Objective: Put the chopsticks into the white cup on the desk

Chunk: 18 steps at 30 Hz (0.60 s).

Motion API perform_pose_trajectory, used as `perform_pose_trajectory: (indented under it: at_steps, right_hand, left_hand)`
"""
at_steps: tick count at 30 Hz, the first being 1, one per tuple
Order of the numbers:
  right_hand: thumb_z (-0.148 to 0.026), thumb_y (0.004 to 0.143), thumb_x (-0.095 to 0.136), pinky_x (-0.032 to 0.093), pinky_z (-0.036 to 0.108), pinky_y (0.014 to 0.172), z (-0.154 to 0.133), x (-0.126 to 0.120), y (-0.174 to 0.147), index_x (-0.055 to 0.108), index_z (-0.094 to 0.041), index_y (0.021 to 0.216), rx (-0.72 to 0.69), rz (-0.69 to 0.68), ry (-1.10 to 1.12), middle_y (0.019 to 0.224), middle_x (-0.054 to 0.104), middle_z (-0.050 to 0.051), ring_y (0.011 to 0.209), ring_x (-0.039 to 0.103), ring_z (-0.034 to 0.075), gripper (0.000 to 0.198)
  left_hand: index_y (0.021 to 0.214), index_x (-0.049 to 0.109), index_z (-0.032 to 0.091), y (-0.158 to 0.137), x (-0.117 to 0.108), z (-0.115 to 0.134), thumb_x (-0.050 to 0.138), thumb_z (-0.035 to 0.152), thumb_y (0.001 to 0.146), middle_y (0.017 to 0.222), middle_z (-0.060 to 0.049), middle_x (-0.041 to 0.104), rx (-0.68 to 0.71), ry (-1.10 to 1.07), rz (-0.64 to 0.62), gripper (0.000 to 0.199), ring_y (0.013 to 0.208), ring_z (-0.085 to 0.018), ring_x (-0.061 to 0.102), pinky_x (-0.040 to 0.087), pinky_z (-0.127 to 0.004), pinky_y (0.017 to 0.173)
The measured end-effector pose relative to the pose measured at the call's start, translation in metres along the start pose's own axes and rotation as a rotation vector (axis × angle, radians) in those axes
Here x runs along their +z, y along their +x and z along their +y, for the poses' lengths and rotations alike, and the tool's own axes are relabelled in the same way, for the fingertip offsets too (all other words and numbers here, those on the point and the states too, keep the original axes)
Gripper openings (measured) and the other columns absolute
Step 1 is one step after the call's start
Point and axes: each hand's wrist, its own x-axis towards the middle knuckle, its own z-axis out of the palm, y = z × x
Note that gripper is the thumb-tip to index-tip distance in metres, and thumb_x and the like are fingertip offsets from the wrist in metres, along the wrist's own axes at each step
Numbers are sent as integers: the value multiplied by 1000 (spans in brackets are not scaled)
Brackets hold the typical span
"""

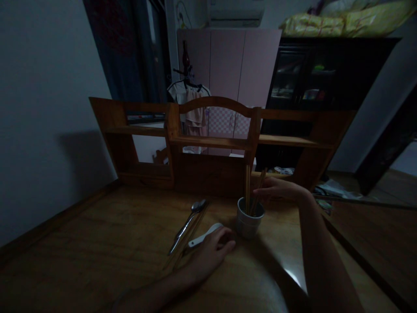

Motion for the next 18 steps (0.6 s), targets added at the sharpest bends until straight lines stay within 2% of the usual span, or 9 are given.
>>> perform_pose_trajectory:
  at_steps: [5, 9, 12, 14, 16, 18]
  right_hand:
    - [-60, 77, 62, 47, 24, 55, -1, -4, -1, 71, -14, 87, -23, 30, -76, 73, 67, 5, 65, 61, 17, 48]
    - [-63, 75, 62, 47, 26, 57, 1, -8, -2, 70, -17, 97, 7, 129, -91, 81, 69, 5, 72, 62, 20, 51]
    - [-62, 76, 62, 46, 25, 58, 3, -14, -4, 69, -20, 103, -33, 301, -103, 91, 69, 4, 74, 61, 19, 51]
    - [-62, 77, 60, 45, 24, 57, 3, -20, -6, 69, -20, 105, -75, 471, -95, 95, 69, 4, 73, 60, 17, 51]
    - [-61, 78, 59, 44, 22, 55, 3, -26, -8, 69, -19, 104, -131, 681, -44, 94, 69, 5, 68, 58, 14, 50]
    - [-57, 79, 60, 42, 21, 51, 2, -32, -9, 68, -18, 101, -220, 867, 48, 84, 68, 4, 59, 55, 12, 45]
  left_hand:
    - [111, 60, 23, 0, -1, 3, 54, 36, 88, 118, -4, 61, -3, 0, -5, 28, 107, -20, 58, 49, -30, 90]
    - [111, 61, 23, -1, 1, 0, 54, 37, 88, 115, -3, 62, 8, 0, -4, 27, 105, -19, 58, 50, -28, 88]
    - [109, 62, 23, -1, -1, 4, 51, 37, 90, 114, -3, 62, 51, 51, 39, 25, 104, -19, 58, 50, -28, 87]
    - [108, 62, 24, 2, -7, 10, 46, 35, 93, 112, -3, 63, 120, 164, 94, 25, 102, -19, 58, 49, -29, 87]
    - [108, 62, 24, 8, -19, 16, 41, 33, 95, 110, -4, 63, 211, 362, 164, 27, 101, -20, 58, 46, -32, 91]
    - [105, 63, 22, 17, -35, 17, 36, 31, 97, 105, -7, 63, 278, 617, 255, 29, 102, -22, 56, 42, -35, 95]
